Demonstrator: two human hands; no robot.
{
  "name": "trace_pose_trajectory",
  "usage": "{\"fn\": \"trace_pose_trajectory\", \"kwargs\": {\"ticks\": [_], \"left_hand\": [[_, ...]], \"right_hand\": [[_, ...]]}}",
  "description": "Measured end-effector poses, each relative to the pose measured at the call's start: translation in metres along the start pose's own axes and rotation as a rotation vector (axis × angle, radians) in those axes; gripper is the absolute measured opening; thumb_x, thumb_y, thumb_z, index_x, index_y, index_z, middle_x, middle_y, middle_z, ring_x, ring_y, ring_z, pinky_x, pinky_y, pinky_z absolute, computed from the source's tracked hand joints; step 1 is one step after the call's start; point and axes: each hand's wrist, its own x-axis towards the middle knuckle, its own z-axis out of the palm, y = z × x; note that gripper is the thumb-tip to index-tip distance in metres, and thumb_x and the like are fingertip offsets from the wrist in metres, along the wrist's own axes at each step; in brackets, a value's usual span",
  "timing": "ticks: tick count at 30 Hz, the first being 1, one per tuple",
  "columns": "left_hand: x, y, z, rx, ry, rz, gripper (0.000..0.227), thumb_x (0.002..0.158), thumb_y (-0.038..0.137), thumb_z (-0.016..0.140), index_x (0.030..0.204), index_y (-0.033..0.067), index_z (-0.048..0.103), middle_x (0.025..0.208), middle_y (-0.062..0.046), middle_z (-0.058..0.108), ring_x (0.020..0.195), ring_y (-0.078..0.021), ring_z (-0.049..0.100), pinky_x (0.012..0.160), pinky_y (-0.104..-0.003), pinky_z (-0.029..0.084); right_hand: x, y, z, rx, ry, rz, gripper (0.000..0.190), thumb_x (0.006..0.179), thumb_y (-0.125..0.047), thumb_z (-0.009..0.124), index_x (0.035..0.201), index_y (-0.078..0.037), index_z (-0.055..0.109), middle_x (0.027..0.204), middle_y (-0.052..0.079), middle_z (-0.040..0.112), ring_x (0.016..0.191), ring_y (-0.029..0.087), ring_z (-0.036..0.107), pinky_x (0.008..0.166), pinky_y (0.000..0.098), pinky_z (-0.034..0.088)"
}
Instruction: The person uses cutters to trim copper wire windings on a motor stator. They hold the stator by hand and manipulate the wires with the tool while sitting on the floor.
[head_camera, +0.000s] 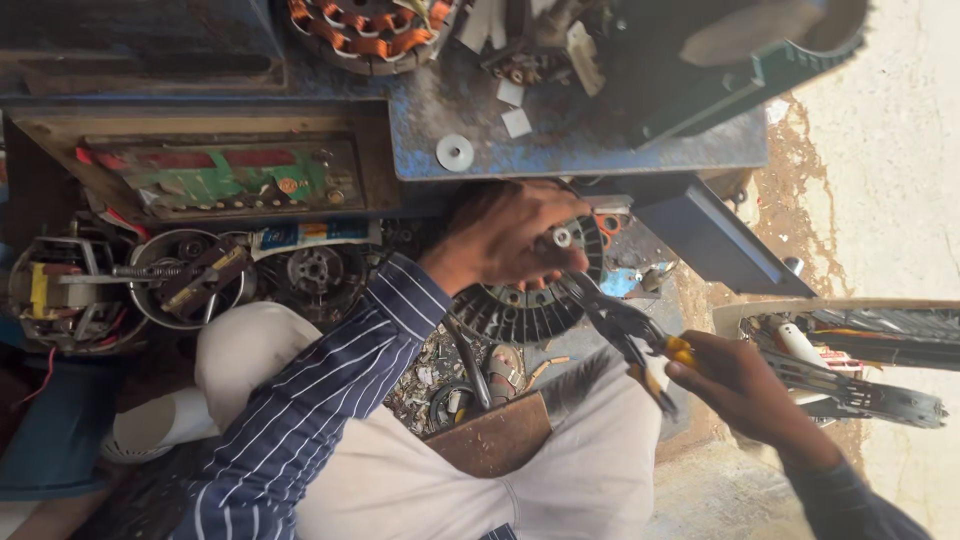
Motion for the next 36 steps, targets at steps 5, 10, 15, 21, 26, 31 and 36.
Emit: {"fn": "trace_pose_trajectory", "kwargs": {"ticks": [5, 10, 15, 21, 26, 31, 36], "left_hand": [[0.004, -0.001, 0.003, 0.069, 0.175, 0.184, 0.100, 0.090, 0.086, 0.043, 0.127, -0.0041, 0.067, 0.087, -0.011, 0.067, 0.093, -0.0297, 0.069, 0.088, -0.047, 0.055], [0.000, -0.009, 0.011, 0.009, 0.068, 0.145, 0.096, 0.087, 0.084, 0.043, 0.124, -0.0013, 0.071, 0.082, -0.013, 0.067, 0.084, -0.0309, 0.068, 0.081, -0.047, 0.052], [-0.006, -0.016, 0.012, -0.009, 0.236, 0.269, 0.090, 0.106, 0.082, 0.041, 0.117, -0.0024, 0.070, 0.109, -0.018, 0.072, 0.103, -0.0294, 0.070, 0.095, -0.042, 0.056], [-0.002, 0.000, 0.018, 0.139, 0.162, 0.107, 0.101, 0.084, 0.088, 0.035, 0.105, -0.0022, 0.075, 0.083, -0.015, 0.069, 0.076, -0.0287, 0.065, 0.075, -0.045, 0.051], [-0.010, -0.001, 0.012, 0.178, 0.106, 0.191, 0.096, 0.098, 0.082, 0.034, 0.118, -0.0023, 0.074, 0.094, -0.014, 0.071, 0.089, -0.0304, 0.067, 0.093, -0.052, 0.052], [-0.008, 0.008, 0.007, 0.225, 0.016, 0.121, 0.099, 0.092, 0.086, 0.031, 0.115, -0.0004, 0.073, 0.105, -0.017, 0.073, 0.093, -0.0310, 0.068, 0.090, -0.048, 0.054], [-0.007, 0.016, 0.001, 0.241, 0.047, 0.148, 0.100, 0.096, 0.086, 0.032, 0.117, -0.0025, 0.073, 0.119, -0.021, 0.073, 0.111, -0.0361, 0.068, 0.101, -0.050, 0.052]], "right_hand": [[0.009, -0.003, 0.016, -0.307, 0.010, 0.320, 0.054, 0.085, -0.031, 0.075, 0.128, 0.000, 0.067, 0.067, 0.013, 0.068, 0.058, 0.019, 0.059, 0.059, 0.0360, 0.048], [-0.017, -0.047, 0.029, -0.240, -0.086, 0.413, 0.038, 0.092, -0.027, 0.069, 0.116, 0.001, 0.066, 0.058, 0.018, 0.063, 0.051, 0.028, 0.056, 0.054, 0.0399, 0.043], [-0.009, -0.092, -0.008, -0.227, -0.127, 0.520, 0.042, 0.090, -0.029, 0.072, 0.122, -0.003, 0.065, 0.052, 0.019, 0.064, 0.043, 0.031, 0.058, 0.048, 0.0422, 0.043], [-0.003, -0.079, 0.026, -0.207, -0.081, 0.471, 0.026, 0.087, -0.023, 0.073, 0.100, 0.000, 0.070, 0.057, 0.013, 0.065, 0.047, 0.027, 0.056, 0.048, 0.0388, 0.045], [-0.009, -0.069, 0.033, -0.192, -0.119, 0.544, 0.024, 0.092, -0.026, 0.072, 0.093, -0.002, 0.070, 0.053, 0.016, 0.062, 0.046, 0.032, 0.059, 0.049, 0.0411, 0.046], [-0.002, -0.078, 0.032, -0.229, -0.112, 0.376, 0.028, 0.088, -0.026, 0.071, 0.100, -0.002, 0.066, 0.055, 0.015, 0.066, 0.048, 0.033, 0.065, 0.048, 0.0411, 0.047], [-0.016, -0.044, 0.061, -0.189, 0.032, 0.180, 0.027, 0.088, -0.027, 0.072, 0.096, -0.002, 0.063, 0.066, 0.013, 0.071, 0.055, 0.033, 0.067, 0.049, 0.0383, 0.050]]}}
